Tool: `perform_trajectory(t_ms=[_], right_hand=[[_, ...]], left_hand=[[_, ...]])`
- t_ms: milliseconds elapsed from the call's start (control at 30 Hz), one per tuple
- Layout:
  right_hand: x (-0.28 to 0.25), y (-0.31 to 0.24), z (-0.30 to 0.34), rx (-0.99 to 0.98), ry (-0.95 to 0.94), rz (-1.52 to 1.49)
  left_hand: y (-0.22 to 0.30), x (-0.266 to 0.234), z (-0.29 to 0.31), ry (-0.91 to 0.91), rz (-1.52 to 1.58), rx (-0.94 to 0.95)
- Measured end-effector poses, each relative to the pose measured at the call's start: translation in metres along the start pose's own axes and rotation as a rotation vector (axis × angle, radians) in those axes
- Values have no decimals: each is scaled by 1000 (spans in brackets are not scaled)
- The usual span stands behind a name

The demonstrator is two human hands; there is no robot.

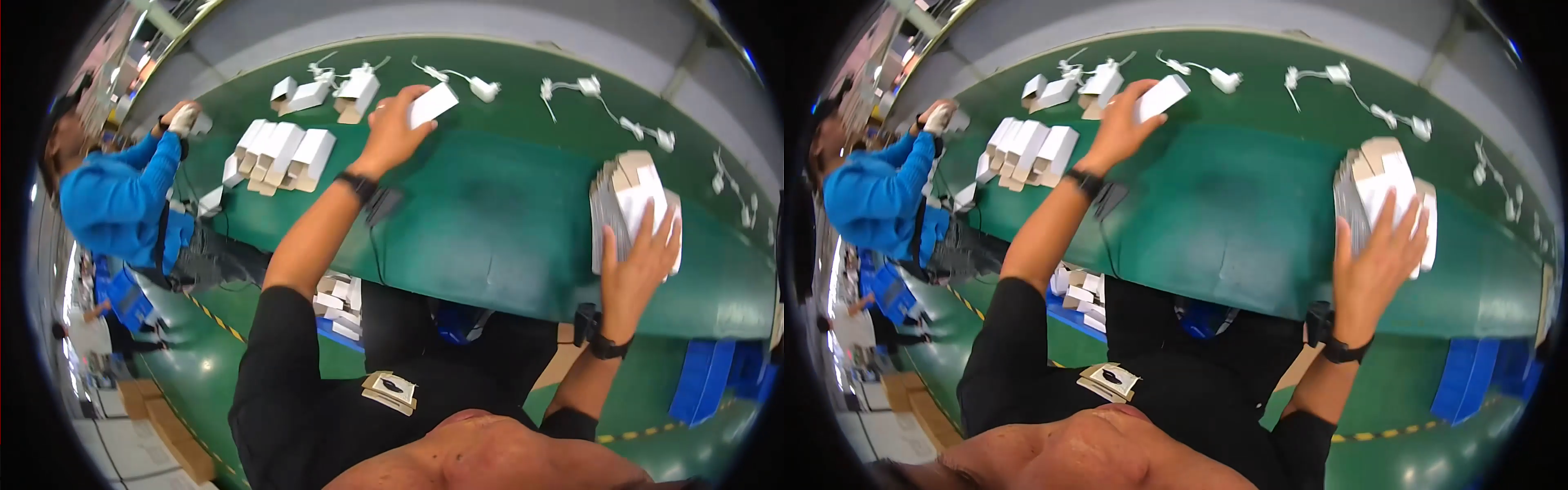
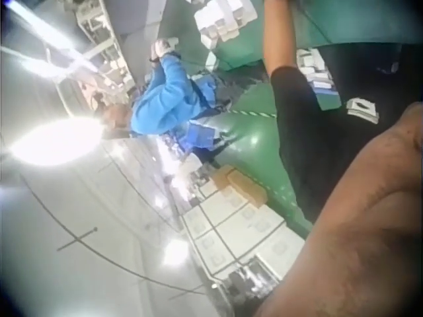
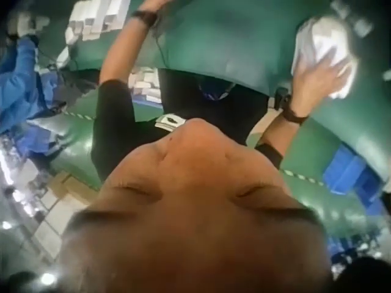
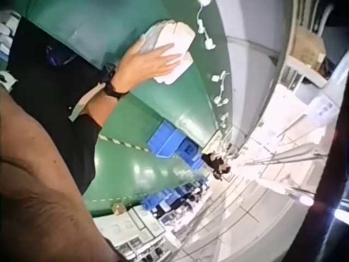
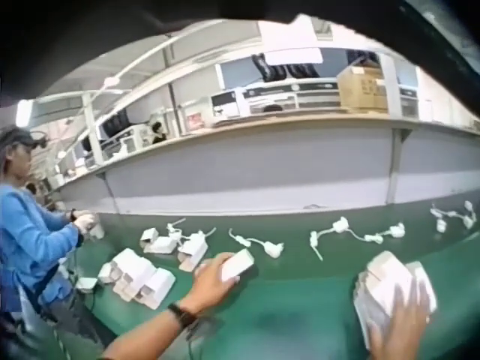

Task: The person picks up a flat white box from a stack, folds it into shape by hand, and places it on the green table. They repeat this process of assembling boxes throughout the video.

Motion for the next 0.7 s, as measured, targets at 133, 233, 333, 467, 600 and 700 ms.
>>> perform_trajectory(t_ms=[133, 233, 333, 467, 600, 700], right_hand=[[43, 48, 21, 40, -249, 93], [40, 47, 19, -27, -207, 93], [38, 52, 12, -64, -190, 74], [32, 57, 27, -46, -174, 47], [-13, 26, 30, -215, 79, 58], [-39, -40, 41, -28, 109, -384]], left_hand=[[-97, 51, -49, 173, -388, -39], [-114, 64, -47, 237, -245, -172], [-88, 59, -30, 366, -291, -91], [-36, 62, -6, 166, -218, -117], [99, 68, 95, -402, 665, -71], [163, 69, 160, -461, 934, -49]])
Point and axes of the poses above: each hand's wrist, its own z-axis away from the middle knuckle, its own x-axis out of the palm, y = z × x, the point moved 8 cm from there along -z, towards the middle knuckle, and after that the axes turned 8 degrees about -x, right-handed, at the moved point
